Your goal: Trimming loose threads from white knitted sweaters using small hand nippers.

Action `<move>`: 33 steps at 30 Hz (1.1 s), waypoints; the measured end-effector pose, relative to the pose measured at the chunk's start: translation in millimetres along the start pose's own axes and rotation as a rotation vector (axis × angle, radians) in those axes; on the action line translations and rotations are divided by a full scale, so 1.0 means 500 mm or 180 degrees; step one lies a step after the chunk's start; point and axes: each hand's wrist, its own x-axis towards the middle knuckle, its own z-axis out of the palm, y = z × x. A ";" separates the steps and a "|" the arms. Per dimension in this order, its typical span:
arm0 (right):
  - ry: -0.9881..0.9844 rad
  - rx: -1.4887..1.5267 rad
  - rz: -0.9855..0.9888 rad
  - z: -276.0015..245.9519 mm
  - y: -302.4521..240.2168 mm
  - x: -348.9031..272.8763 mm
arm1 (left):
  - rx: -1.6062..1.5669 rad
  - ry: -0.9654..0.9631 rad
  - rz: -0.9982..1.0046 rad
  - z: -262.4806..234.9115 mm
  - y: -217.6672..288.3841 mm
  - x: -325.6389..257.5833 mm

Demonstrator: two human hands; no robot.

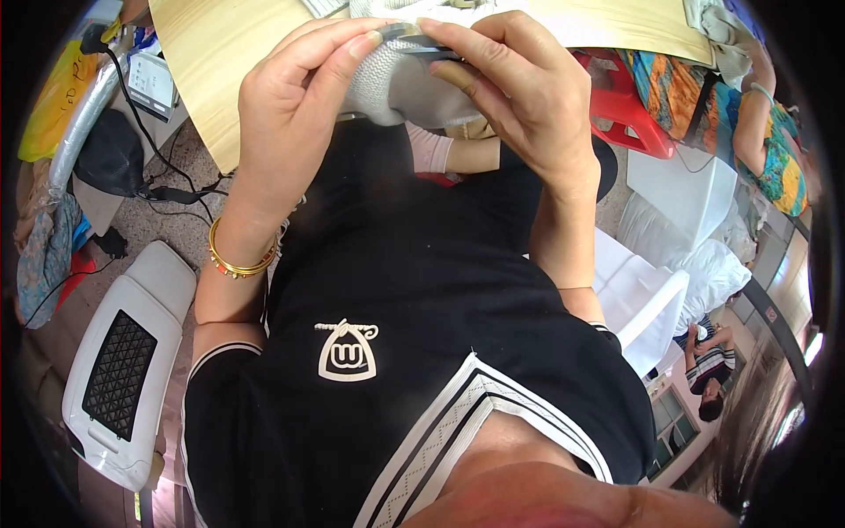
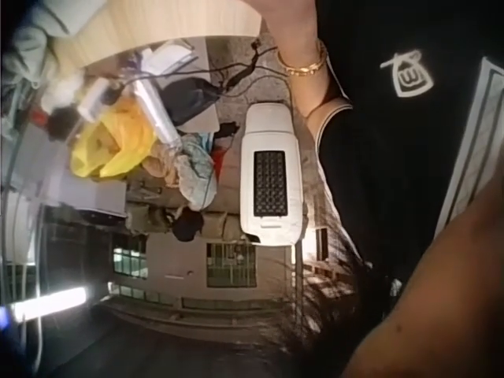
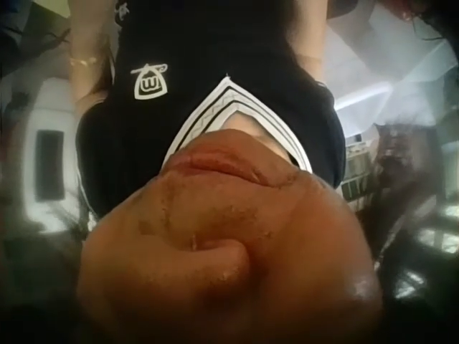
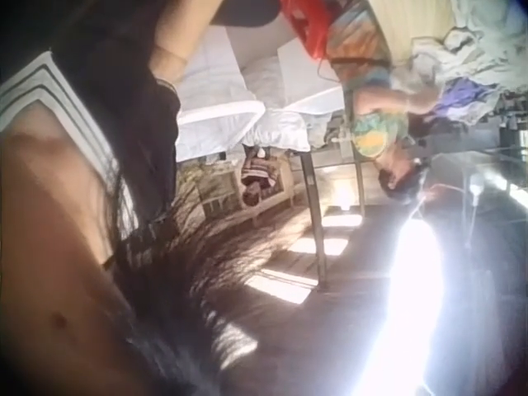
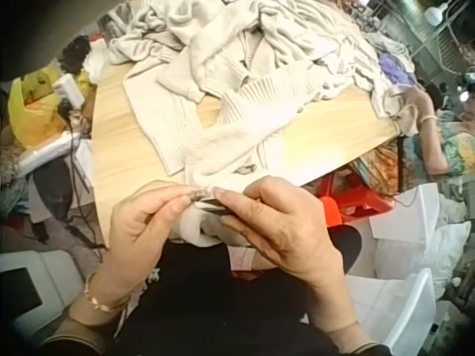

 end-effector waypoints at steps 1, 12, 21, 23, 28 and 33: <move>0.0019 -0.0055 -0.0022 0.000 0.000 -0.001 | 0.0118 -0.0112 0.0035 -0.001 0.002 0.000; 0.1440 -0.0230 -0.1701 0.044 0.041 0.014 | 0.0092 -0.0079 0.0007 0.002 0.009 0.001; 0.0201 -0.0481 -0.0084 0.020 -0.013 -0.012 | 0.0243 -0.0044 0.0073 0.007 0.008 0.003; 0.0185 -0.0493 0.0008 0.023 -0.016 -0.012 | 0.0301 -0.0072 0.0044 0.006 0.006 0.005; 0.0349 -0.0518 -0.0090 0.029 -0.010 -0.014 | -0.0059 -0.0070 -0.0080 0.007 0.005 0.003; 0.0541 -0.0614 -0.0271 0.044 0.005 -0.019 | -0.1429 -0.0280 -0.1125 -0.001 -0.001 0.000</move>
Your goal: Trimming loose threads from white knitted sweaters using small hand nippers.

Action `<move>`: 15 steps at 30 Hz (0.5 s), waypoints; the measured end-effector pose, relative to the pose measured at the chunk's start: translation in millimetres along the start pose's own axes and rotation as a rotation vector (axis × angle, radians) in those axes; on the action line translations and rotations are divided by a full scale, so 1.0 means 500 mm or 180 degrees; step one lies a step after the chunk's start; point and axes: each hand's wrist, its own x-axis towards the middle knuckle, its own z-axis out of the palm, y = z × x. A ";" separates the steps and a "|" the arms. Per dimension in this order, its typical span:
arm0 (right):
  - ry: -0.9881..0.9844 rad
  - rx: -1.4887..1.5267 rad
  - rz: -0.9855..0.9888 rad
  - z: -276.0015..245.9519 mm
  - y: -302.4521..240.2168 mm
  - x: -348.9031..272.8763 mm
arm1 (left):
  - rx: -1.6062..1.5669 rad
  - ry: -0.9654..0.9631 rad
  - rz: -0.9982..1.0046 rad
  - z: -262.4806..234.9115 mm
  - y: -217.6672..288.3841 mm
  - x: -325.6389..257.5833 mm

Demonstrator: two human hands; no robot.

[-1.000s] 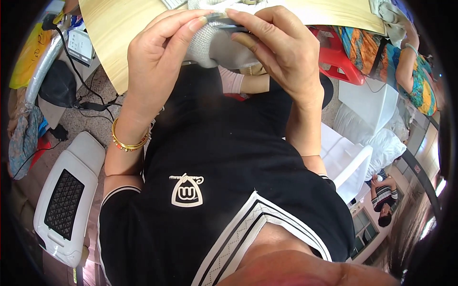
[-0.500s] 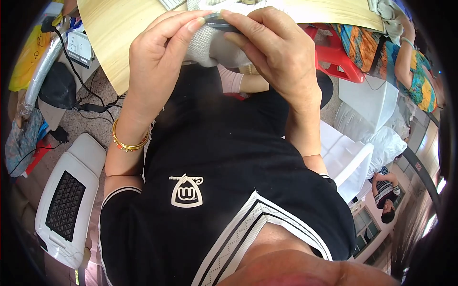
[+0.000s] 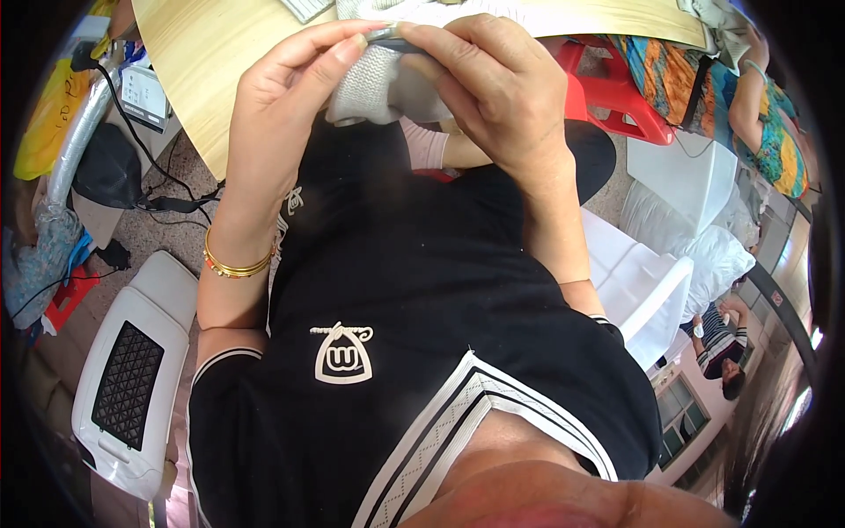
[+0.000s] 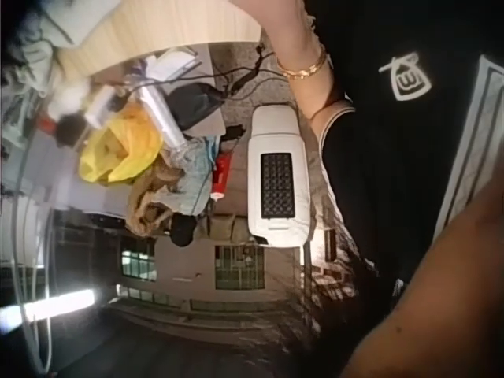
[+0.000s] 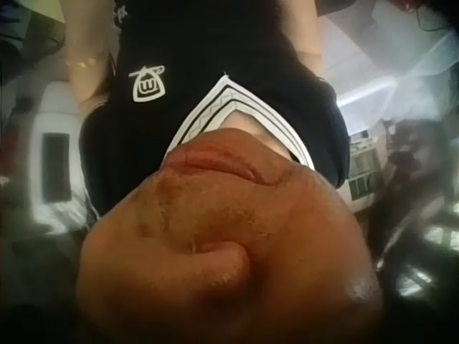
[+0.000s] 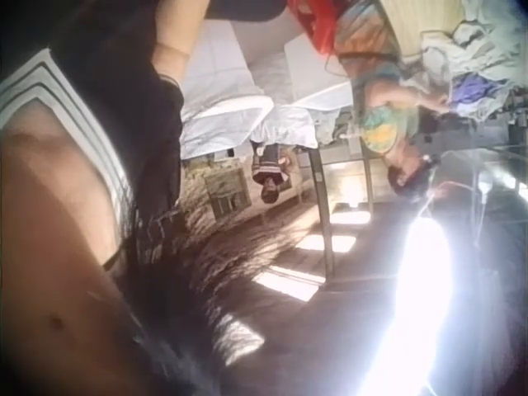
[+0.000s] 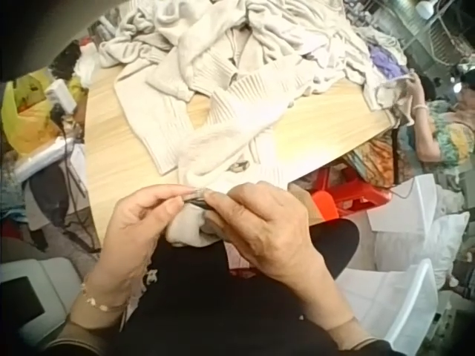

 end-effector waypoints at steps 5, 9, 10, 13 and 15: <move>-0.0050 0.0154 0.0117 0.009 0.005 -0.020 | -0.0494 -0.0082 -0.0444 -0.001 0.001 0.003; -0.0008 0.0130 0.0109 0.005 0.002 -0.026 | -0.0632 -0.0444 -0.0768 -0.019 0.000 0.012; -0.0056 0.0159 0.0122 0.004 0.004 -0.029 | -0.0828 -0.0578 -0.0848 -0.020 0.000 0.015; -0.0143 0.0264 0.0178 -0.009 0.009 -0.036 | -0.0743 -0.0364 -0.0653 -0.008 -0.009 0.012; -0.0181 0.0345 0.0214 -0.022 0.013 -0.043 | -0.0721 -0.0285 -0.0580 -0.002 -0.008 0.013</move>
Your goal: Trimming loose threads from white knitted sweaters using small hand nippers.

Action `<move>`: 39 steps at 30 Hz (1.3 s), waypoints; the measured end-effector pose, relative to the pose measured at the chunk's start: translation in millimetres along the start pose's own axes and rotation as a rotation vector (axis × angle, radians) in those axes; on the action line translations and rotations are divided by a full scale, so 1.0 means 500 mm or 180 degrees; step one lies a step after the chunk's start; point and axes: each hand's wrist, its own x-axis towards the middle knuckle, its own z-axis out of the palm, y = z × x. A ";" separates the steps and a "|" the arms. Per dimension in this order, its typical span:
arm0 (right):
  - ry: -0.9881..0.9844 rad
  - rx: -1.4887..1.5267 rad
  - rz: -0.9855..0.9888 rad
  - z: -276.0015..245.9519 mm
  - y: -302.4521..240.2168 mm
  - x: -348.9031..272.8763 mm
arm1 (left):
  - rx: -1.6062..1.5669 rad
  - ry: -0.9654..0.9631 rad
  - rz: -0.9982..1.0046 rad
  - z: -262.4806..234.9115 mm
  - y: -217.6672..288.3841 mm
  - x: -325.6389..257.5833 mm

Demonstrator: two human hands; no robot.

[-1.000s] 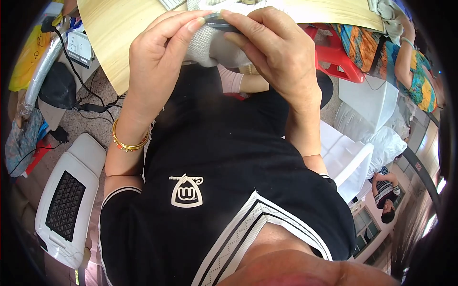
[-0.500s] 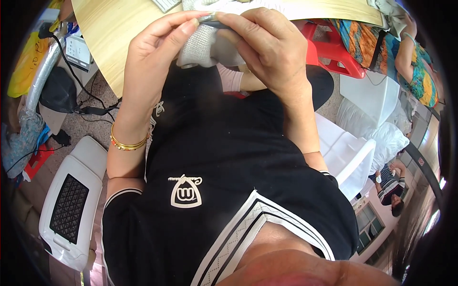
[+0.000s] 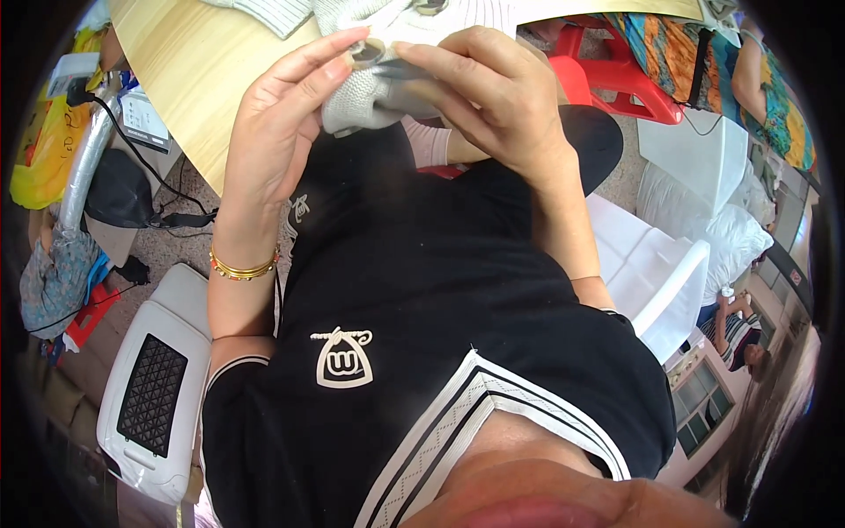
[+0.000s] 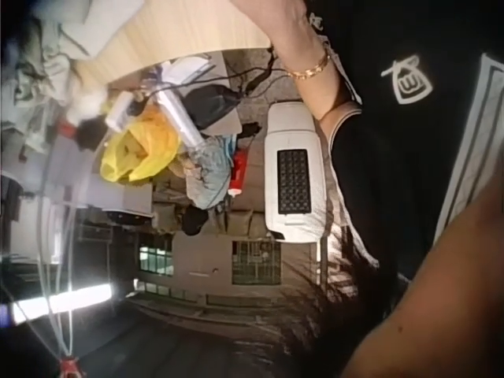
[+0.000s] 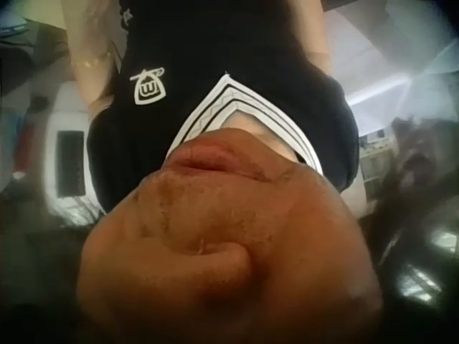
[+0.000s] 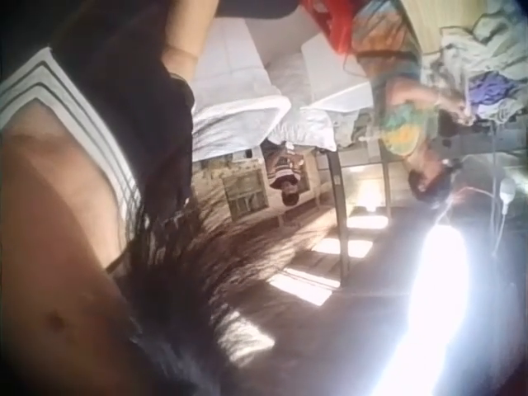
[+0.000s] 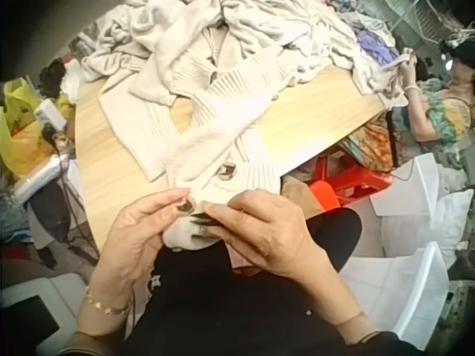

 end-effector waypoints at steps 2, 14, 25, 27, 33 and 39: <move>-0.0098 0.0525 0.0282 -0.013 0.000 -0.007 | 0.0018 0.0078 0.0087 0.006 0.002 0.001; 0.0095 0.0610 0.0667 -0.017 -0.004 -0.013 | 0.0601 -0.0023 0.0605 0.033 0.006 0.009; -0.0006 0.0480 0.0522 -0.016 0.002 -0.016 | 0.0750 -0.0109 0.0683 0.045 -0.001 0.013; 0.0006 0.0487 0.0483 -0.012 0.008 -0.015 | 0.0773 -0.0130 0.0557 0.045 0.001 0.011; 0.0112 0.2532 0.2002 0.003 0.004 -0.016 | 0.0223 -0.0247 0.0186 0.016 -0.005 0.025; -0.0478 0.3323 0.2755 -0.045 0.014 0.022 | 0.0185 -0.0605 0.0344 0.004 -0.023 0.039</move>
